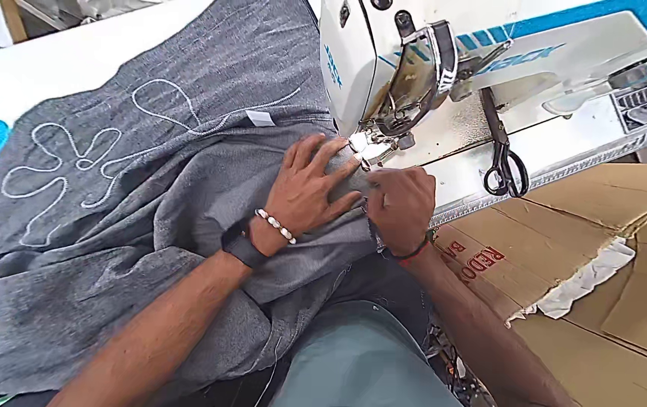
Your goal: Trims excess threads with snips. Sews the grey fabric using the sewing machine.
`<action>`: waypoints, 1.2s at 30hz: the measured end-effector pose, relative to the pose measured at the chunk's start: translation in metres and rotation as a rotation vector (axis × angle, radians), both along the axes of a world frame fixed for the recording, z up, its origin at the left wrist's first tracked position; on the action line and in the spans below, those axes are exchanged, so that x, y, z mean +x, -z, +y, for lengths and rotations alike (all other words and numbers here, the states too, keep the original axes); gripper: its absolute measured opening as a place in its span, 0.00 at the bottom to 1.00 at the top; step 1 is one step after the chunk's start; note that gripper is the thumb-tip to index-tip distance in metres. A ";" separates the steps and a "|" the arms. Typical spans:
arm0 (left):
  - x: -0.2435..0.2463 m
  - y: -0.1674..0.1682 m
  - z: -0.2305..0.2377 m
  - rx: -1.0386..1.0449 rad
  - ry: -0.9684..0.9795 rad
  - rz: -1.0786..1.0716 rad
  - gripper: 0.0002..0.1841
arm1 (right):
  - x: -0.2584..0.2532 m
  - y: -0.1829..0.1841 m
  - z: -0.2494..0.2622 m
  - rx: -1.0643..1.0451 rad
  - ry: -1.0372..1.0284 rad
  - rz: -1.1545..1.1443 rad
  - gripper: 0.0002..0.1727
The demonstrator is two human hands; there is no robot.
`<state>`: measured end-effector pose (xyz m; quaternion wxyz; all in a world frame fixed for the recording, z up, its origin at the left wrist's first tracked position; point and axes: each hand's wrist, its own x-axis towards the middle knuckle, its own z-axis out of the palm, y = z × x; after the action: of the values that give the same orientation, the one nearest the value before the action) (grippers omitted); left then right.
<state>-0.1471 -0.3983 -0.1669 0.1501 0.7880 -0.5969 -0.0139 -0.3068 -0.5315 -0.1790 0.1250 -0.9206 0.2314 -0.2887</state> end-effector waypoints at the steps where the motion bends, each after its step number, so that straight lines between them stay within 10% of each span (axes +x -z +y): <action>1: -0.011 -0.001 0.001 0.027 -0.042 -0.008 0.34 | 0.002 -0.003 -0.002 0.066 0.048 0.063 0.13; 7: -0.026 0.005 0.003 0.011 -0.135 -0.030 0.43 | 0.025 -0.034 -0.002 0.249 -0.036 0.240 0.14; 15: -0.015 0.005 0.009 -0.019 -0.054 -0.013 0.25 | -0.020 -0.033 0.043 0.833 -0.008 0.214 0.29; 36: -0.010 0.005 0.008 -0.001 -0.062 -0.061 0.23 | -0.041 -0.031 0.076 0.878 0.007 0.051 0.22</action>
<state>-0.1567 -0.3904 -0.1715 0.1323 0.8060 -0.5767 0.0152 -0.3480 -0.4552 -0.1479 0.4978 -0.7862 0.3383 -0.1406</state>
